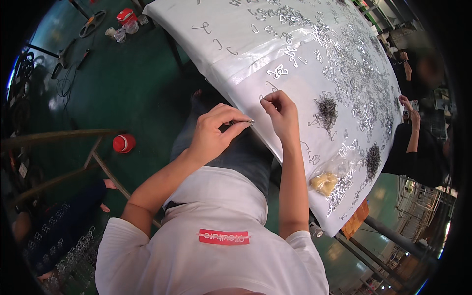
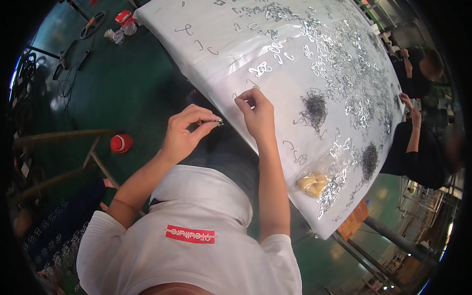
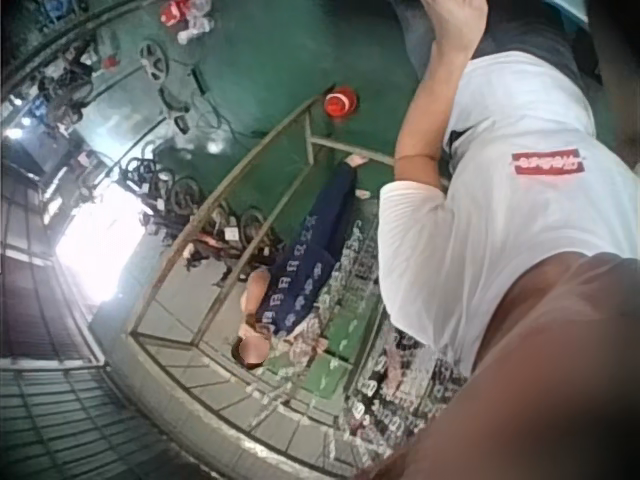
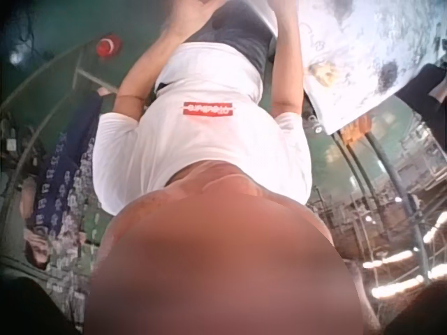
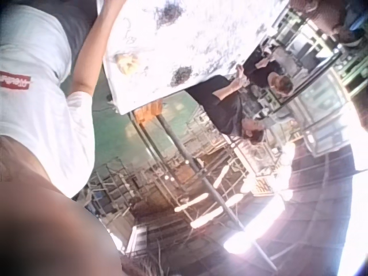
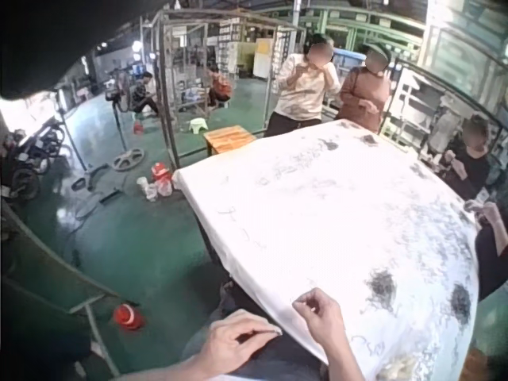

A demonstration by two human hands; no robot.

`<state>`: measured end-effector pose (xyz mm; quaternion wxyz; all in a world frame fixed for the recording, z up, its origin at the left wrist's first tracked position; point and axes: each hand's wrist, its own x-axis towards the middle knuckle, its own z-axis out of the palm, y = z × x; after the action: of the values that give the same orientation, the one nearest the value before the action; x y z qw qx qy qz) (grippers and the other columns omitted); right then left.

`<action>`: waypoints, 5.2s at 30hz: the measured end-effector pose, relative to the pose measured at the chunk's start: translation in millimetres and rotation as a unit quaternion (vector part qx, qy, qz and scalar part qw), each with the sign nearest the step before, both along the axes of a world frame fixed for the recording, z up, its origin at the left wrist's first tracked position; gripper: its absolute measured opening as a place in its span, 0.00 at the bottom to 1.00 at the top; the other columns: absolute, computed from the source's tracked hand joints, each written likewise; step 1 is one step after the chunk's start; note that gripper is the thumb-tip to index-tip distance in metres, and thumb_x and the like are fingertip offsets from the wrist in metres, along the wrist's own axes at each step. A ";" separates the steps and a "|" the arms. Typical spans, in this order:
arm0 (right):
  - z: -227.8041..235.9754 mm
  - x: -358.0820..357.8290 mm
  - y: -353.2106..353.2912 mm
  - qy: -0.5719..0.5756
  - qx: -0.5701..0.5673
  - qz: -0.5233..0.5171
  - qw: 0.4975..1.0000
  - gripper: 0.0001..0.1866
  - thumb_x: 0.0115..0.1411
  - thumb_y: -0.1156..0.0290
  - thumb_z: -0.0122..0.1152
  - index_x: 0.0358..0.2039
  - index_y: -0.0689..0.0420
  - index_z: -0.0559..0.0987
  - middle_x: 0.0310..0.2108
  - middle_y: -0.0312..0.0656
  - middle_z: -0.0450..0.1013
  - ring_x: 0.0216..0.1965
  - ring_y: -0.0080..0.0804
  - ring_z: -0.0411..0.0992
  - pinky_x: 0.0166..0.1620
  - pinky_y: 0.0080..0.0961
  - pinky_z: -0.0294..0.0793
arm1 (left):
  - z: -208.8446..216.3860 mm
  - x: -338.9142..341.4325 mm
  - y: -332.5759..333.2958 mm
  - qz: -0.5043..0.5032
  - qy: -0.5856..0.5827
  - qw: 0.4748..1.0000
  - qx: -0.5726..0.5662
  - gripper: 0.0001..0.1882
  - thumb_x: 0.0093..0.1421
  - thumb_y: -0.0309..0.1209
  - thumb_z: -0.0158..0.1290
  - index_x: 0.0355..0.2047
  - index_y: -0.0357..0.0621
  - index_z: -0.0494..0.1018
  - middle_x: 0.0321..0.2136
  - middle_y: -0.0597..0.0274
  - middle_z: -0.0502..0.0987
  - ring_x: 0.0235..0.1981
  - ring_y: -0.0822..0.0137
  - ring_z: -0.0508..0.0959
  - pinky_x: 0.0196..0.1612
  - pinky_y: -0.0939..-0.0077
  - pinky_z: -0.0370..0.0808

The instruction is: The person picks up small metal hooks from a white table and links them together by hand to form chains. They repeatedly pick up hooks, connect them, and hang the completed chains on a nearby metal rack.

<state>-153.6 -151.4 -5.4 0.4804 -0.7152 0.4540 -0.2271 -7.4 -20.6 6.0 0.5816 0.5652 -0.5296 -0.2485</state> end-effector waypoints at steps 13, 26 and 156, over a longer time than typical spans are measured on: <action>52.3 2.0 78.2 -0.308 0.137 -0.159 0.928 0.13 0.54 0.82 0.63 0.39 0.62 0.71 0.33 0.40 0.73 0.30 0.23 0.73 0.33 0.19 0.76 | 1.6 -8.9 1.4 0.025 -0.018 0.998 -0.051 0.08 0.49 0.18 0.61 0.31 0.40 0.79 0.28 0.61 0.80 0.31 0.64 0.78 0.34 0.73 0.75; 31.5 -1.8 89.9 -0.347 0.032 -0.144 0.926 0.13 0.56 0.87 0.61 0.36 0.63 0.67 0.33 0.45 0.74 0.32 0.25 0.75 0.36 0.19 0.78 | -47.2 6.6 -107.0 0.012 -0.126 0.989 -0.071 0.08 0.54 0.27 0.60 0.35 0.42 0.80 0.30 0.61 0.80 0.34 0.60 0.77 0.38 0.68 0.74; 2.7 10.6 75.1 -0.166 -0.244 -0.130 0.947 0.09 0.58 0.81 0.61 0.37 0.63 0.71 0.32 0.43 0.77 0.29 0.26 0.77 0.32 0.21 0.78 | 28.3 -0.6 -25.5 -0.002 0.067 0.998 0.008 0.04 0.54 0.22 0.60 0.31 0.40 0.80 0.28 0.65 0.80 0.28 0.75 0.77 0.28 0.81 0.70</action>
<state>-143.0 -76.3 -2.7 0.3262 -0.6972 0.3877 -0.5071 -7.9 -46.1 34.4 0.6110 0.5506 -0.4885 -0.2912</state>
